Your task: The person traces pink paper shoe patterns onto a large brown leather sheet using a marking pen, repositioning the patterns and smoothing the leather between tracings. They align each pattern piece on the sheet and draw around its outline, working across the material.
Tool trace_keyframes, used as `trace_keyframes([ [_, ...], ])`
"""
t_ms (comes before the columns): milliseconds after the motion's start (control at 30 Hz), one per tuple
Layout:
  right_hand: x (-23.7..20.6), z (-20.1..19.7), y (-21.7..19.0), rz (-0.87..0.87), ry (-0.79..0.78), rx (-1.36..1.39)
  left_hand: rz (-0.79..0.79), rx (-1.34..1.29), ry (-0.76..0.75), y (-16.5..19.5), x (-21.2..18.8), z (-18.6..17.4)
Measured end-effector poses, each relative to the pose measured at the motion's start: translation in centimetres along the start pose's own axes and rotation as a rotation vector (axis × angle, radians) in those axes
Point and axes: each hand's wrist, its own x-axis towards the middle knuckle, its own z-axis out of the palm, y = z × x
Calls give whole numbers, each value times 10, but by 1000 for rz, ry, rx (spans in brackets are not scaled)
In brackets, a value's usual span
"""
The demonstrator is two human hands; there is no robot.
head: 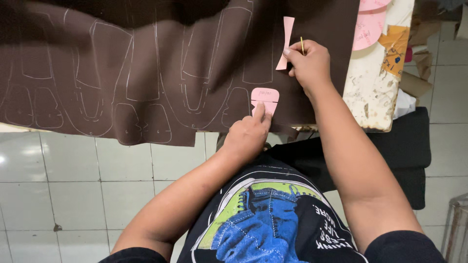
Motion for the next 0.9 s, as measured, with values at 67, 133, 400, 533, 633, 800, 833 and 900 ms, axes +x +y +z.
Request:
trace_keyframes([
  [67, 2, 4, -2, -9, 31, -58, 2, -6, -10, -2, 0, -4],
  [133, 3, 5, -3, -16, 36, -92, 3, -32, -29, -3, 0, -7],
  [400, 4, 0, 4, -22, -25, -57, -4, -29, 32, -5, 0, -9],
  [533, 0, -9, 9, 6, -29, -206, -2, -25, 61, -3, 0, -9],
  [633, -14, -14, 17, 16, -45, -318, -6, -52, 56, -4, 0, -8],
  [800, -20, -14, 25, 58, -31, -276, -13, -58, 44, -3, 1, -7],
  [833, -20, -14, 26, 53, -28, -275, -14, -57, 32, -2, 1, -8],
  [900, -19, -14, 27, 36, -25, -277, -5, -48, 27, -2, 3, -9],
])
